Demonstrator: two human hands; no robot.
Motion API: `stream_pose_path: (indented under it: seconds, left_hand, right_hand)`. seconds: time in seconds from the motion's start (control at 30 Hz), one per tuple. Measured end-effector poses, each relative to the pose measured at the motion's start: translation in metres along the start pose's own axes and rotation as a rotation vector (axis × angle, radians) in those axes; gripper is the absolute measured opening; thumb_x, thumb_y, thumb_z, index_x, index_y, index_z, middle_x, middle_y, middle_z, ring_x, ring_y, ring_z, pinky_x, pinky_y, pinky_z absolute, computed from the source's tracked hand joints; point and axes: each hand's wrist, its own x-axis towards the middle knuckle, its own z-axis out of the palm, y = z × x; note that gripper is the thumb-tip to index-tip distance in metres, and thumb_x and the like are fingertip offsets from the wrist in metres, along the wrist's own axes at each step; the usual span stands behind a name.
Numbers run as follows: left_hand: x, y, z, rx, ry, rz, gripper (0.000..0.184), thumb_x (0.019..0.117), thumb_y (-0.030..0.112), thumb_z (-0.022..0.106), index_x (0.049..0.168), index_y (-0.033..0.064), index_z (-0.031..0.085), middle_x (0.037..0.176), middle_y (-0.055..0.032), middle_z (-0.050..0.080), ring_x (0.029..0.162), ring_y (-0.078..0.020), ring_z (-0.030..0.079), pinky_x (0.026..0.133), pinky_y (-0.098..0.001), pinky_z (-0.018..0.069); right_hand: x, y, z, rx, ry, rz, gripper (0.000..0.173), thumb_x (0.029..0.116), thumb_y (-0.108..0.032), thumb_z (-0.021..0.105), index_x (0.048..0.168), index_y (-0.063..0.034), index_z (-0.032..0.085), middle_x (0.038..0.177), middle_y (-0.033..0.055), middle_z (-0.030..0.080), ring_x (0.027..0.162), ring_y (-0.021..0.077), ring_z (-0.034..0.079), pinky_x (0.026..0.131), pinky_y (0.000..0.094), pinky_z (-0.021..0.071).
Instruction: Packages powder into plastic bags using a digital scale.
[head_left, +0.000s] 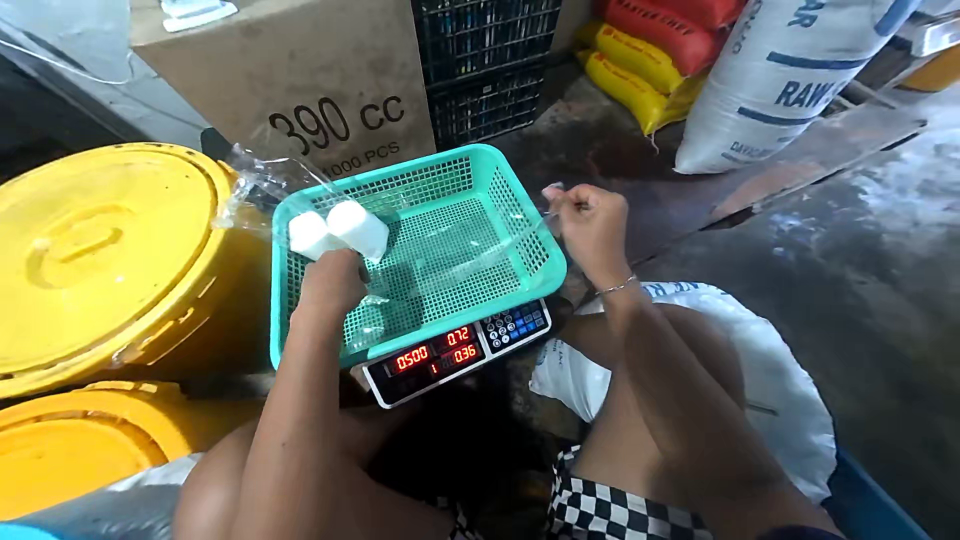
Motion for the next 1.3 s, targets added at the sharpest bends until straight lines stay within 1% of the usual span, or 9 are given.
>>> stream_pose_path:
  seconds: [0.1,0.2,0.33,0.57,0.67,0.8,1.0,1.13,1.3]
  left_hand:
    - [-0.007,0.003,-0.011,-0.075,0.012,0.03,0.047,0.0858,0.001,0.079,0.131,-0.0025,0.065,0.123,-0.0327,0.064,0.115,-0.0548,0.06,0.095,-0.0741,0.0443]
    - [-0.022,0.02,-0.03,-0.244,0.229,0.205,0.044,0.0886,-0.006,0.069,0.132,-0.0051,0.062,0.134,-0.0335,0.055,0.123,-0.0525,0.055,0.099,-0.0701,0.0441]
    - [-0.049,0.062,-0.018,-0.633,0.337,0.44,0.014,0.1033,0.009,0.059,0.113,0.002,0.067,0.1,-0.0113,0.071,0.076,-0.0182,0.069,0.069,-0.0355,0.0596]
    - [-0.046,0.104,0.03,-1.081,-0.027,0.436,0.011,0.0875,0.006,0.08,0.095,0.0033,0.071,0.08,-0.0004,0.071,0.069,-0.0045,0.065,0.066,-0.0217,0.0551]
    - [-0.046,0.104,0.031,-1.161,-0.09,0.397,0.004,0.0899,0.002,0.076,0.09,0.0027,0.072,0.076,-0.0004,0.07,0.067,-0.0052,0.066,0.068,-0.022,0.0578]
    - [-0.045,0.098,0.026,-1.15,-0.069,0.455,0.003,0.0961,0.004,0.069,0.094,0.0029,0.07,0.082,-0.0006,0.071,0.073,-0.0062,0.067,0.072,-0.0236,0.0586]
    - [-0.043,0.087,0.016,-0.995,0.156,0.435,0.008,0.0991,0.011,0.067,0.097,0.0044,0.071,0.086,-0.0021,0.07,0.073,-0.0072,0.066,0.071,-0.0244,0.0569]
    - [-0.046,0.097,0.022,-0.548,0.297,0.657,0.007,0.097,0.008,0.068,0.095,0.0014,0.07,0.089,-0.0088,0.07,0.078,-0.0163,0.069,0.072,-0.0338,0.0604]
    - [-0.057,0.112,0.024,-0.263,0.352,0.515,0.022,0.0873,0.01,0.076,0.104,-0.0009,0.067,0.101,-0.0174,0.068,0.088,-0.0336,0.069,0.073,-0.0519,0.0579]
  right_hand:
    - [0.009,0.005,-0.006,0.046,0.114,0.004,0.043,0.098,-0.032,0.071,0.067,-0.0062,0.055,0.057,-0.0012,0.049,0.046,0.0016,0.042,0.045,0.0177,0.0353]
    - [0.003,-0.006,-0.008,0.214,-0.123,0.106,0.02,0.1021,-0.016,0.064,0.097,0.0036,0.069,0.076,0.0056,0.067,0.06,0.0028,0.06,0.059,0.0188,0.0537]
    - [-0.012,-0.017,0.001,0.428,-0.41,0.165,0.014,0.1016,-0.008,0.062,0.108,0.0023,0.069,0.083,0.0072,0.069,0.066,0.0074,0.066,0.064,0.0236,0.0595]
    - [-0.033,-0.04,0.027,0.499,-0.416,0.26,0.024,0.0969,-0.014,0.072,0.08,-0.0032,0.058,0.06,0.0015,0.059,0.045,0.0029,0.052,0.043,0.0175,0.0457]
    - [-0.033,-0.04,0.03,0.585,-0.431,0.361,0.034,0.0946,-0.012,0.074,0.07,-0.0069,0.051,0.056,-0.0001,0.054,0.042,0.0017,0.046,0.041,0.0153,0.0381]
    - [-0.024,-0.042,0.02,0.617,-0.509,0.402,0.025,0.0974,-0.012,0.07,0.076,-0.0064,0.059,0.06,-0.0021,0.06,0.047,0.0003,0.052,0.046,0.0139,0.0449]
    - [-0.018,-0.027,0.003,0.196,-0.471,0.159,0.029,0.0903,-0.022,0.08,0.074,-0.0065,0.061,0.059,0.0034,0.057,0.045,0.0086,0.048,0.042,0.0229,0.0387]
    - [-0.023,-0.037,0.015,-0.103,-0.46,-0.195,0.03,0.0832,-0.004,0.08,0.11,-0.0028,0.067,0.11,0.0165,0.064,0.085,0.0317,0.067,0.068,0.0499,0.0581]
    - [-0.038,-0.035,0.039,-0.018,-0.367,-0.367,0.008,0.0812,0.009,0.073,0.086,0.0035,0.07,0.084,0.0152,0.068,0.07,0.0249,0.067,0.063,0.0397,0.0585]
